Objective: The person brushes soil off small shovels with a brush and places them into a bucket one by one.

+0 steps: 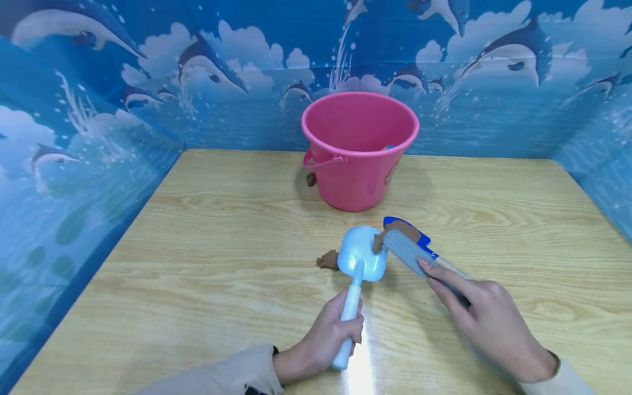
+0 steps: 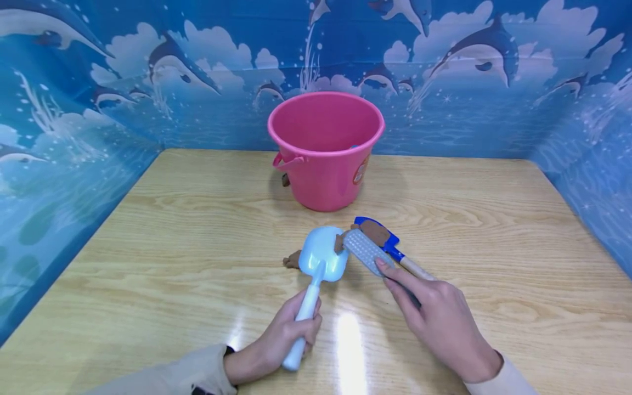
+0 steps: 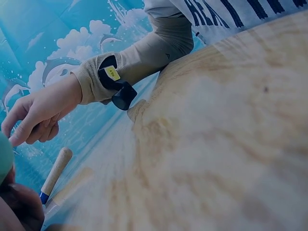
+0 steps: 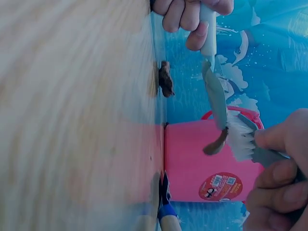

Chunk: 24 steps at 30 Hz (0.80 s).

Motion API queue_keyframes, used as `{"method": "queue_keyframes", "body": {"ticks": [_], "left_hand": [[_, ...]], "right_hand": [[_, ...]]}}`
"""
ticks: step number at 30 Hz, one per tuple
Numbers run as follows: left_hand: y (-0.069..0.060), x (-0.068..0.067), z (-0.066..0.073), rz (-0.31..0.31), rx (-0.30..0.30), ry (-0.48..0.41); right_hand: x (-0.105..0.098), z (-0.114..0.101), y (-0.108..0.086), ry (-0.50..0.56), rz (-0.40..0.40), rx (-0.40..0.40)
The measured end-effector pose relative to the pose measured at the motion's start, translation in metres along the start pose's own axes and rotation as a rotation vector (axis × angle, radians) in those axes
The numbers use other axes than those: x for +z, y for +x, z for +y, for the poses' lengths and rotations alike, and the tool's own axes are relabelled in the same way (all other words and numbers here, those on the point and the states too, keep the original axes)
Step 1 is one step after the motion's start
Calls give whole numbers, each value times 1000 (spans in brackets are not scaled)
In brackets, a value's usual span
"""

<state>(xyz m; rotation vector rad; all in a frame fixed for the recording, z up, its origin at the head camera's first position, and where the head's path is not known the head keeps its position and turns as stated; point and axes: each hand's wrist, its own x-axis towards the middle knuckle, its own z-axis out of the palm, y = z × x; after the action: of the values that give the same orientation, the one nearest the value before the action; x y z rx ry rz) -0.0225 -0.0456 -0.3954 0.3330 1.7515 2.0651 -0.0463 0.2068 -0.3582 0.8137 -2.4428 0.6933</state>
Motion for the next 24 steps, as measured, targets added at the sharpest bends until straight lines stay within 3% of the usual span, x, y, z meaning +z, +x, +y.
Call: {"method": "queue_keyframes", "body": {"ticks": [7, 11, 17, 24], "left_hand": [[0, 0, 0, 9, 28, 34], [-1, 0, -1, -2, 33, 54], [-1, 0, -1, -25, 53, 74], [-1, 1, -2, -46, 56, 87]], "right_hand": [[-4, 3, 0, -79, 95, 8], [1, 2, 2, -14, 138, -101], [8, -2, 3, 29, 104, -231], [9, 1, 3, 8, 96, -218]]}}
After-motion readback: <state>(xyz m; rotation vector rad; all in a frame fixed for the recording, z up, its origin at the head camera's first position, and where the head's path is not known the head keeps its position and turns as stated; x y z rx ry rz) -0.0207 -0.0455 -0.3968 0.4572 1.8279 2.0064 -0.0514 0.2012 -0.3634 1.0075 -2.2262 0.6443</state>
